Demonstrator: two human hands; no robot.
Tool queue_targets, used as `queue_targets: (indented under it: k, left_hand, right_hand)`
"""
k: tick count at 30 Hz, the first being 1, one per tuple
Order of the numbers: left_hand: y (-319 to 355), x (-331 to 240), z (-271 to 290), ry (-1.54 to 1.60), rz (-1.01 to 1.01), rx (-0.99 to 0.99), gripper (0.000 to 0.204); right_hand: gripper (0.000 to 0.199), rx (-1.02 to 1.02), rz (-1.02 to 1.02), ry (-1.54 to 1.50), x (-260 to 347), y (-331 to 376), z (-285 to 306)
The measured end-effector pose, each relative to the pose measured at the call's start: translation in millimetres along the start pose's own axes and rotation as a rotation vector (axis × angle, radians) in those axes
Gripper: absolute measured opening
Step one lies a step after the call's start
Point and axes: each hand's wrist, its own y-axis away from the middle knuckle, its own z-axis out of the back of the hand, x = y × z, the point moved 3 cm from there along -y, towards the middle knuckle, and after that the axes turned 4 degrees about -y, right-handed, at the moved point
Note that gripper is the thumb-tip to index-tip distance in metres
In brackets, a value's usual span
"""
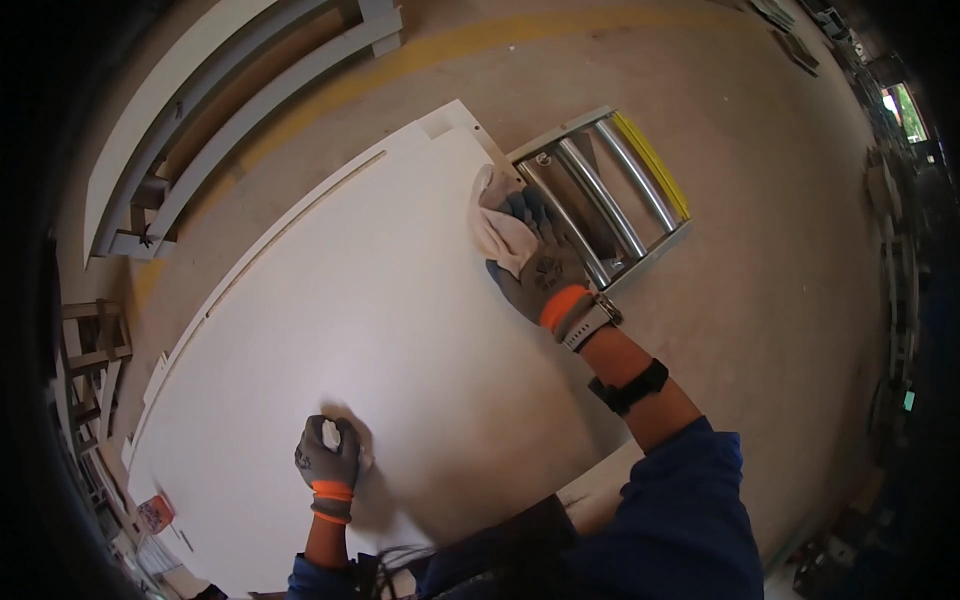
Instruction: Cleaning white furniture boards using a cleaning solution and a rag, then moving them and using an air pressure gun to blow off debris.
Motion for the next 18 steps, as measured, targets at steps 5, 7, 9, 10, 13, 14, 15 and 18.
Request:
queue_targets:
  k: [5, 7, 9, 10, 13, 14, 15, 18]
  left_hand:
    - [-1, -7, -4, 0.007, -0.039, -0.065, 0.022]
    - [-2, -5, -7, 0.009, -0.028, -0.063, 0.021]
    - [0, 2, -6, 0.014, -0.013, -0.058, 0.021]
    - [2, 5, -3, -0.021, -0.026, -0.065, 0.02]
    - [5, 3, -2, -0.025, -0.019, -0.085, 0.02]
    - [3, 0, 0, -0.022, -0.005, -0.089, 0.02]
    - [3, -3, 1, -0.013, -0.005, -0.084, 0.02]
    - [-3, -1, -5, -0.035, -0.071, -0.076, 0.019]
  right_hand:
    - [0.056, -0.025, 0.206, 0.653, 32, -102, 1]
    - [0.047, -0.086, 0.036, 0.399, 25, -132, -1]
    - [0.042, -0.076, 0.124, 0.279, 24, -112, 4]
    - [0.037, -0.072, 0.219, 0.155, 28, -99, 8]
    - [0.029, 0.021, 0.161, -0.048, 36, -89, 13]
    - [0.027, -0.023, 0.252, 0.058, 34, -97, 10]
    - [0.025, -0.073, 0.331, 0.176, 35, -102, 13]
    - [0.022, -0.058, 0.348, 0.213, 40, -141, 15]
